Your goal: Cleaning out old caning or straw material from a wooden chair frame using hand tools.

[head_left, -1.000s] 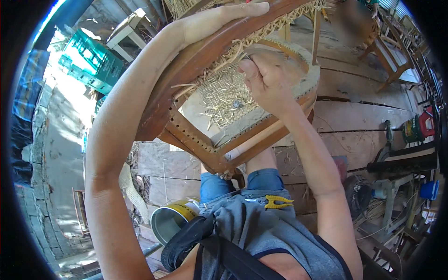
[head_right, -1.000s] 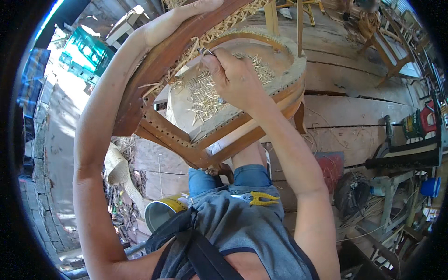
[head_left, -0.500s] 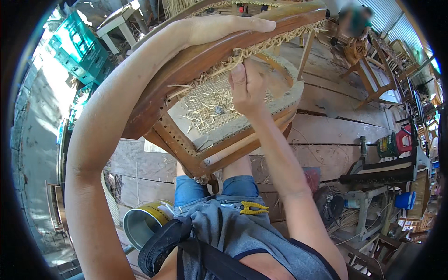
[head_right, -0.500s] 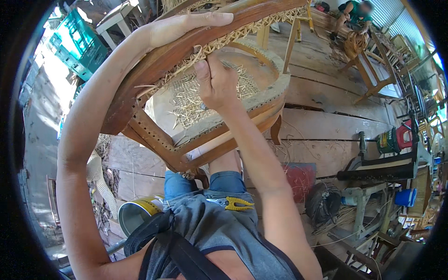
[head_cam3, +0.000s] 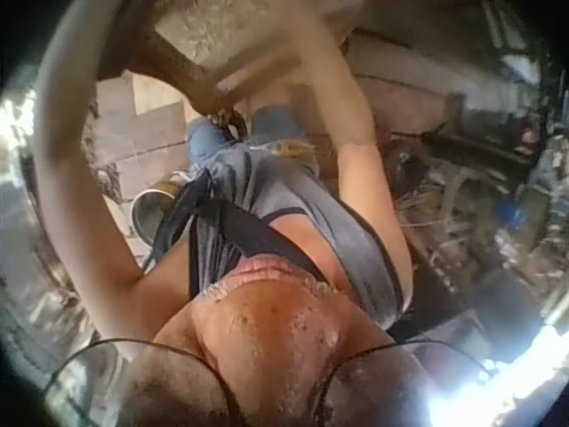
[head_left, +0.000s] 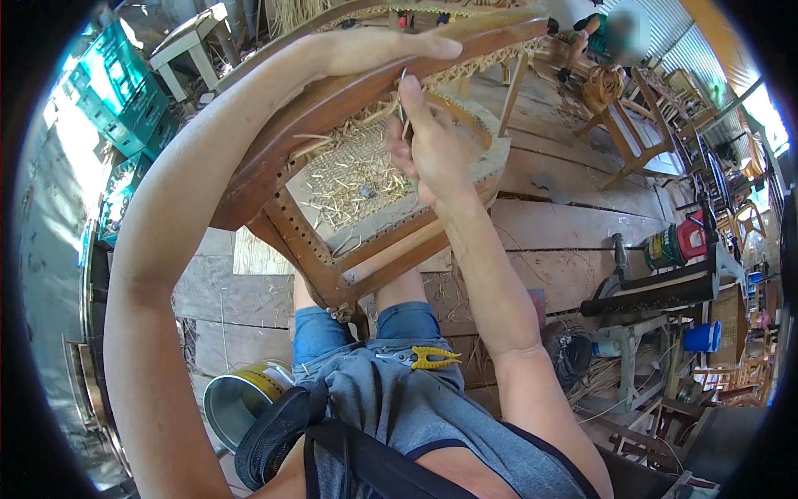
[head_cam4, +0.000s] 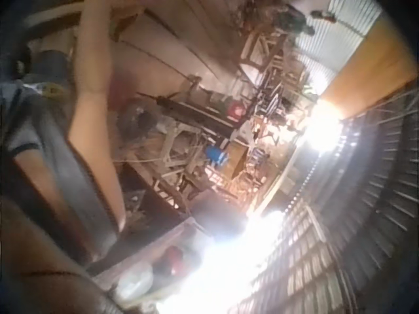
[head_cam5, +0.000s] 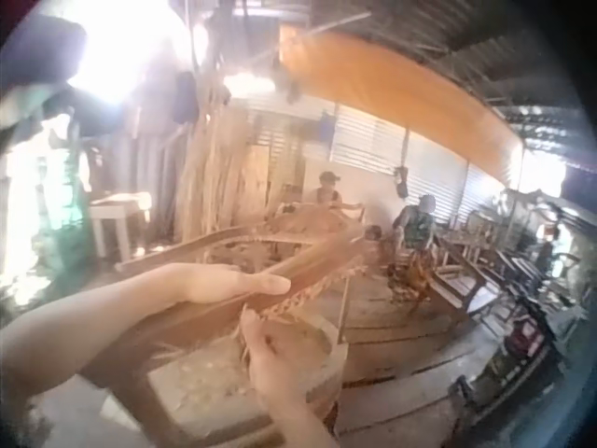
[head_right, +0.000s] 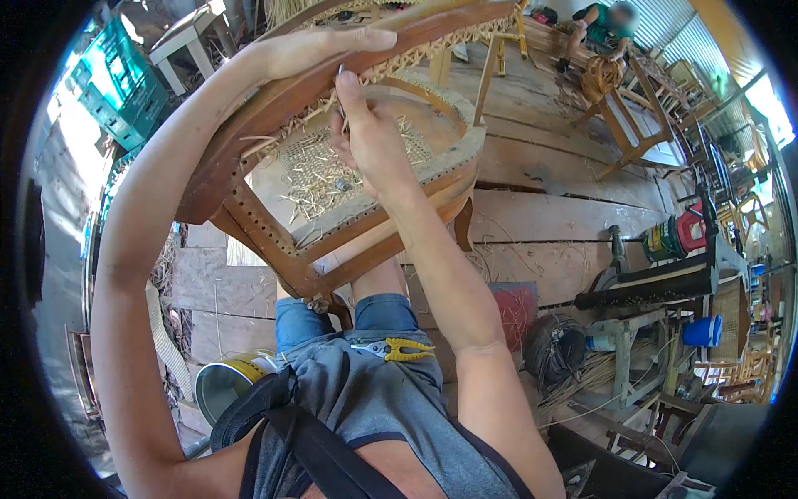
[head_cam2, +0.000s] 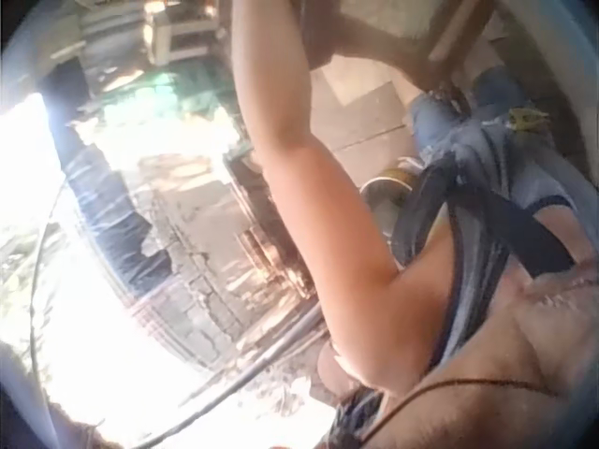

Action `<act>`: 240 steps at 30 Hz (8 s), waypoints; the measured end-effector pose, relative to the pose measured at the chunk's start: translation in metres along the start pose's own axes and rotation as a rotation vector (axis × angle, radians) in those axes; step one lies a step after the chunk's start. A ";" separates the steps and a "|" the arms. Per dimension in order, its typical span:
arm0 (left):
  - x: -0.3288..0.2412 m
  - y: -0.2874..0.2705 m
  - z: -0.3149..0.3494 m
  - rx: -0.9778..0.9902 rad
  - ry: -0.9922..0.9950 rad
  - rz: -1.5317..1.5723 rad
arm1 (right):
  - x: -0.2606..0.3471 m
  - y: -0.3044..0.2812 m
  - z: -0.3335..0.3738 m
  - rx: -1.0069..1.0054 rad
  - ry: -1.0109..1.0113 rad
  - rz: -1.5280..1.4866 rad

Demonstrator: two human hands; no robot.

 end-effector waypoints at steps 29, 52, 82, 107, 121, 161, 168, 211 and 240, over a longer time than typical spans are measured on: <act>0.005 -0.009 0.006 -0.119 0.006 0.103 | -0.007 -0.080 0.055 0.180 0.042 0.577; 0.002 -0.006 -0.002 -0.005 -0.029 0.288 | 0.011 -0.051 0.002 0.140 -0.354 0.423; 0.008 -0.003 0.011 0.155 -0.260 0.223 | 0.073 0.019 0.045 -0.059 -0.786 0.646; 0.019 -0.013 -0.005 -0.130 0.037 0.138 | 0.018 -0.056 0.021 -0.014 -0.162 0.597; 0.007 -0.010 0.006 -0.224 -0.031 0.162 | 0.007 -0.049 0.024 -0.037 0.022 0.343; 0.009 -0.010 -0.002 -0.137 -0.017 0.065 | 0.033 -0.062 0.033 -0.083 -0.043 0.469; 0.020 -0.013 -0.010 -0.120 -0.085 0.100 | 0.038 -0.060 0.021 0.024 -0.060 0.559; 0.007 -0.006 -0.001 -0.017 -0.065 0.145 | 0.018 -0.065 -0.012 -0.258 -0.830 0.809; 0.003 -0.003 0.009 0.012 -0.152 0.161 | 0.031 -0.038 -0.006 0.013 0.137 -0.244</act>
Point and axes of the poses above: each hand's wrist, its own z-axis away from the middle knuckle, its own y-axis out of the palm, x = y × z, the point moved 6 cm from there along -z, towards the middle knuckle, and after that the axes turned 2 degrees about -x, right-handed, at the moved point
